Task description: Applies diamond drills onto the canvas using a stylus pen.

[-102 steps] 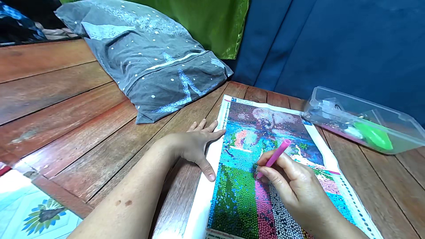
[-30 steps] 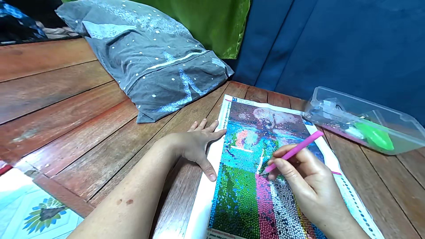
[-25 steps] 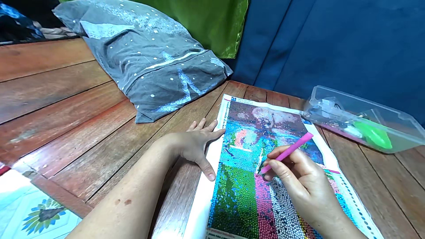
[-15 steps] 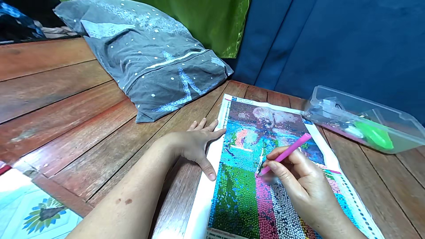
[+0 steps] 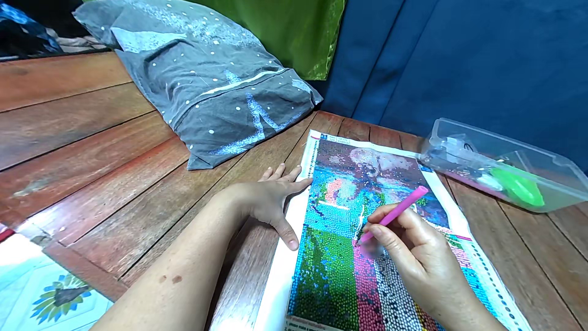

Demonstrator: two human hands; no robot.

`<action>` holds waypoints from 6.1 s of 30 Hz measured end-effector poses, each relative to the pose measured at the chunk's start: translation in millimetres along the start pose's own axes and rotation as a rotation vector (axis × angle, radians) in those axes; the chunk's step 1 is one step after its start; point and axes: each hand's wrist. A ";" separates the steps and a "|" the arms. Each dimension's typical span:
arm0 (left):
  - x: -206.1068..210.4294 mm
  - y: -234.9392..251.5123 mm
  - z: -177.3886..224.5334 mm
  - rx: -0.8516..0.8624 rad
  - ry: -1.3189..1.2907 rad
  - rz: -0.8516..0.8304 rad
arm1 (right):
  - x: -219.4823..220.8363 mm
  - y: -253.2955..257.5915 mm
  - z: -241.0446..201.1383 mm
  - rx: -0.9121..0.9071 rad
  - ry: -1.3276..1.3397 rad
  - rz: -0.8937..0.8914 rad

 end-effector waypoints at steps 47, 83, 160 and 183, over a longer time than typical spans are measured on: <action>1.3 0.4 -1.1 0.004 -0.013 0.004 | -0.3 0.3 -1.1 -0.072 -0.095 -0.043; -0.1 -0.8 1.2 0.006 0.003 -0.002 | 0.9 3.5 -2.4 -0.006 -0.049 -0.053; -1.3 -1.0 2.3 -0.002 0.011 -0.003 | -5.3 3.2 -1.4 0.065 0.036 0.014; -0.3 -0.9 0.9 0.000 -0.013 -0.002 | -4.1 2.6 -0.5 0.031 0.013 -0.012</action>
Point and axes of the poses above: each hand's wrist, its own y-axis towards the middle knuckle, its own x-axis out of the palm, z = x × y, and after that the axes turned 11 degrees about y, right-handed
